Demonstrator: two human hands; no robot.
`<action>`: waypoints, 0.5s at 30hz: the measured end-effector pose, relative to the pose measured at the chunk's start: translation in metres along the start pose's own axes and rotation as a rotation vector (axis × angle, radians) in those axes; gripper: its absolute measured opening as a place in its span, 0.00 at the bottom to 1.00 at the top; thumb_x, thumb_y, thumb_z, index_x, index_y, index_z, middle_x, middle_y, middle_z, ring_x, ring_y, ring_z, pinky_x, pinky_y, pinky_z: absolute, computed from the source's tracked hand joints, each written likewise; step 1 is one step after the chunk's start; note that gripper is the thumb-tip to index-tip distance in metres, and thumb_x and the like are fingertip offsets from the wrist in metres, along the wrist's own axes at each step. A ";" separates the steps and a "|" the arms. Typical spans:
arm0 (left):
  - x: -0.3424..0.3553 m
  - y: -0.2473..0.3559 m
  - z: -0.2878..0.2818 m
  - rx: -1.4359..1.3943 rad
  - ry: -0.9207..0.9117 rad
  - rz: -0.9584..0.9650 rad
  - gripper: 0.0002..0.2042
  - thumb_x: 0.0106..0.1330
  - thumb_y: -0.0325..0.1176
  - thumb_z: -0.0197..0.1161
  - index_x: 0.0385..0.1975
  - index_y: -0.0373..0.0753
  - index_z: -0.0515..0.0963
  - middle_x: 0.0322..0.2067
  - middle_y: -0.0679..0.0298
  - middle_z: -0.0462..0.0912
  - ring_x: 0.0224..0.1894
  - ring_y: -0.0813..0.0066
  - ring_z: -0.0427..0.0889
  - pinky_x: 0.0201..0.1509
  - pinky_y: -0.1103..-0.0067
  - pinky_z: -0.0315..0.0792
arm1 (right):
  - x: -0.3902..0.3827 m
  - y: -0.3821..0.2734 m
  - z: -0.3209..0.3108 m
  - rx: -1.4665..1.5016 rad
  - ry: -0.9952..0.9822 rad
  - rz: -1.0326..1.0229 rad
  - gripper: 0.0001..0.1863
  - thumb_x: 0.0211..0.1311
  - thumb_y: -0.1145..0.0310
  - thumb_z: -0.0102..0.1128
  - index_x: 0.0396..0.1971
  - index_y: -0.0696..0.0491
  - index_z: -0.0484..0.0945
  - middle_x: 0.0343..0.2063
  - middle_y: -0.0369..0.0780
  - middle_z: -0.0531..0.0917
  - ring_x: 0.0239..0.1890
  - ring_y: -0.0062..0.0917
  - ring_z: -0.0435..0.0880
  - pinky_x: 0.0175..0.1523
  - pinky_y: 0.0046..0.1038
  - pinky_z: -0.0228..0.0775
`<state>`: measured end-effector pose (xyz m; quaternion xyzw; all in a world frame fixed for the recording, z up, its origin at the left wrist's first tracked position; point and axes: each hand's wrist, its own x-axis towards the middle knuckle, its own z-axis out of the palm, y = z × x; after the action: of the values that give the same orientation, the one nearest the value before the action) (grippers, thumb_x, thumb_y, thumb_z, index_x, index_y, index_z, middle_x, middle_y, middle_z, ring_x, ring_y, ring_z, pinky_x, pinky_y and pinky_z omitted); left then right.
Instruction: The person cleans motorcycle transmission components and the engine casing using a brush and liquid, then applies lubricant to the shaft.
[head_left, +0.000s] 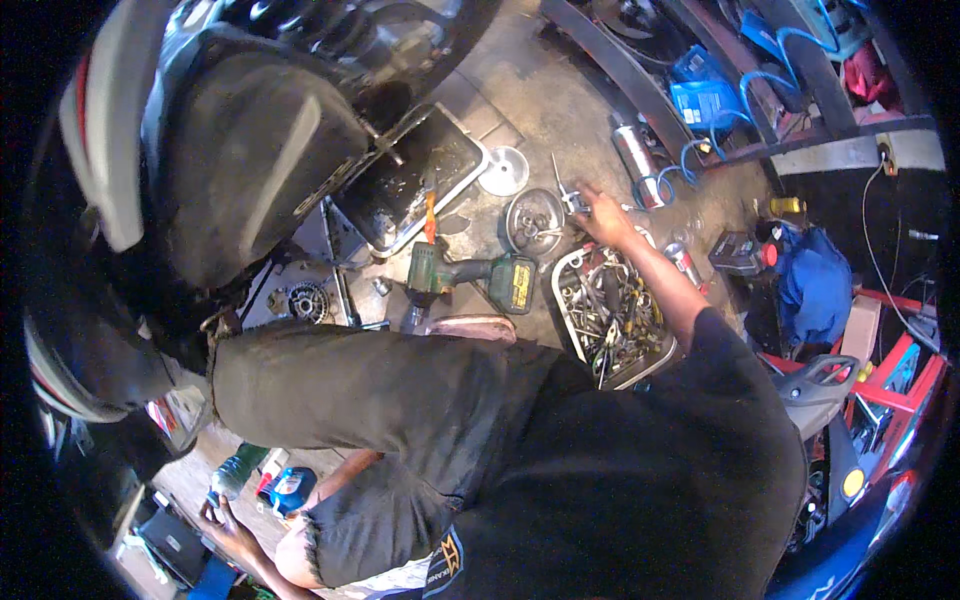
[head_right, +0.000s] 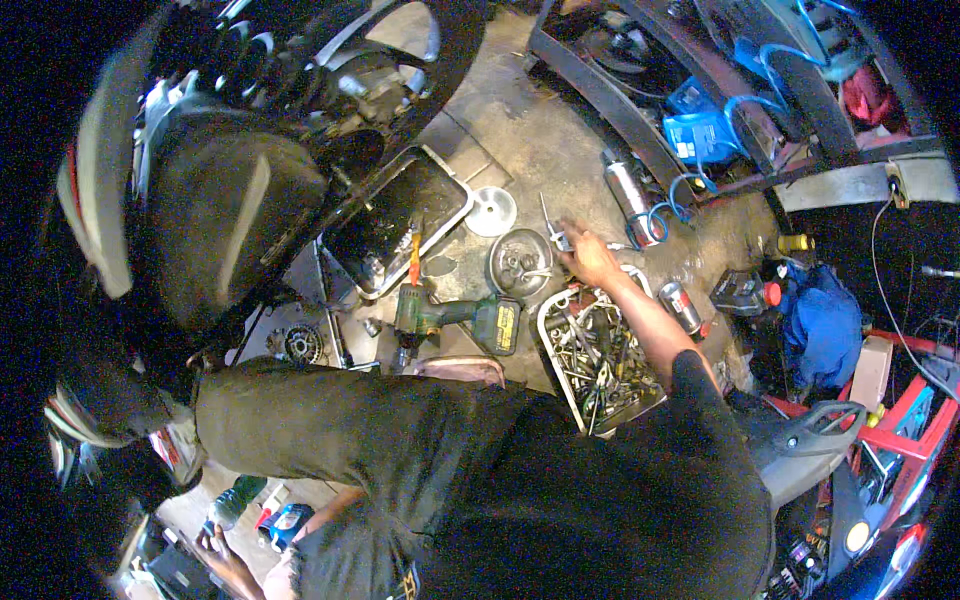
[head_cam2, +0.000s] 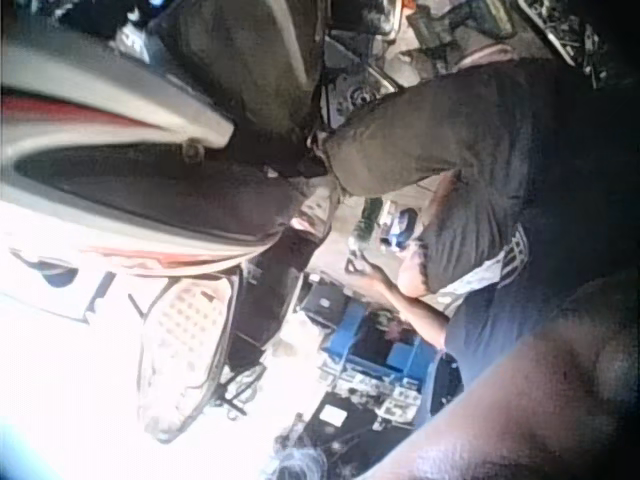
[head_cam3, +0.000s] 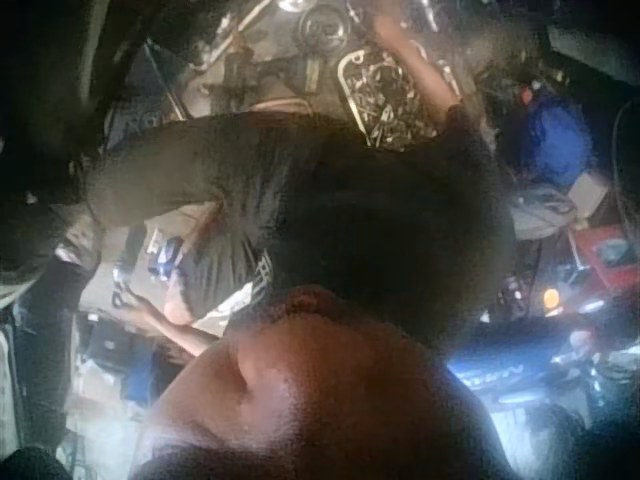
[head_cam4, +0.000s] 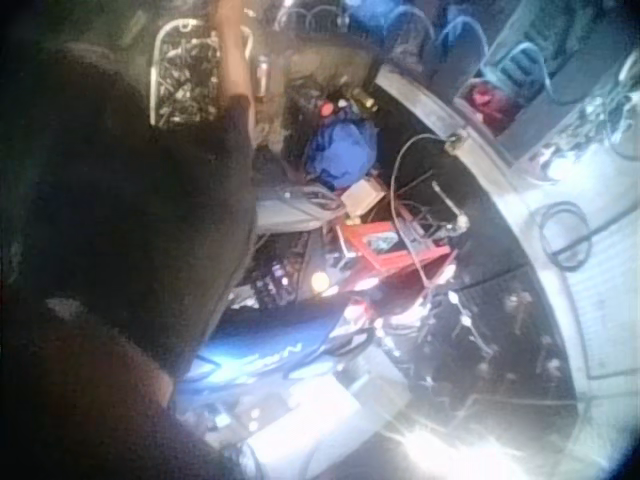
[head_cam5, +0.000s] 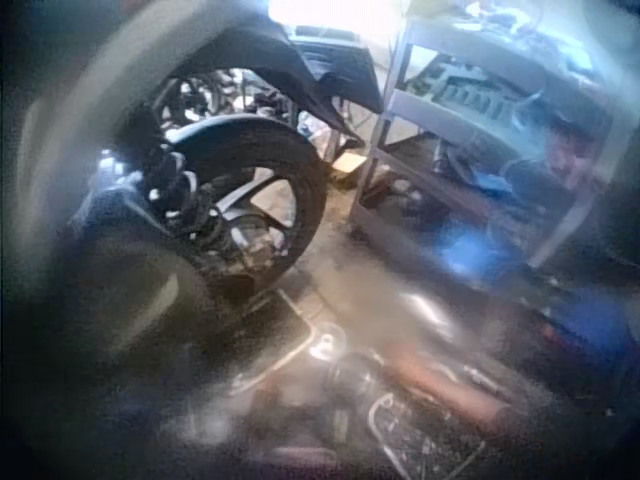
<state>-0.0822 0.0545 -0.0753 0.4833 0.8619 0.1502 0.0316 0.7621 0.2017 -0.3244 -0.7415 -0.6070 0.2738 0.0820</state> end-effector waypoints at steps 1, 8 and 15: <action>0.009 0.008 0.009 0.021 -0.020 0.036 0.22 0.67 0.42 0.62 0.50 0.30 0.69 0.48 0.46 0.76 0.52 0.60 0.73 0.60 0.67 0.64 | 0.002 0.023 0.011 -0.153 -0.087 -0.031 0.39 0.50 0.67 0.63 0.66 0.49 0.62 0.69 0.42 0.60 0.69 0.44 0.59 0.68 0.41 0.60; -0.020 -0.080 0.044 -0.352 0.146 -0.009 0.15 0.62 0.28 0.67 0.45 0.34 0.72 0.42 0.58 0.77 0.48 0.65 0.75 0.57 0.72 0.66 | 0.053 0.034 0.054 -0.790 -0.412 -0.145 0.38 0.60 0.62 0.52 0.71 0.43 0.53 0.72 0.43 0.54 0.72 0.48 0.51 0.71 0.57 0.41; -0.047 -0.071 0.111 -0.307 0.369 0.067 0.16 0.51 0.22 0.69 0.39 0.36 0.73 0.43 0.53 0.78 0.54 0.53 0.73 0.64 0.63 0.60 | 0.063 0.055 0.053 -0.924 -0.313 -0.053 0.35 0.62 0.62 0.49 0.70 0.40 0.53 0.69 0.49 0.58 0.53 0.48 0.80 0.54 0.52 0.72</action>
<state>-0.0938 0.0057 -0.2063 0.4655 0.8036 0.3661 -0.0584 0.7894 0.2360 -0.4135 -0.6344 -0.6888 0.0818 -0.3412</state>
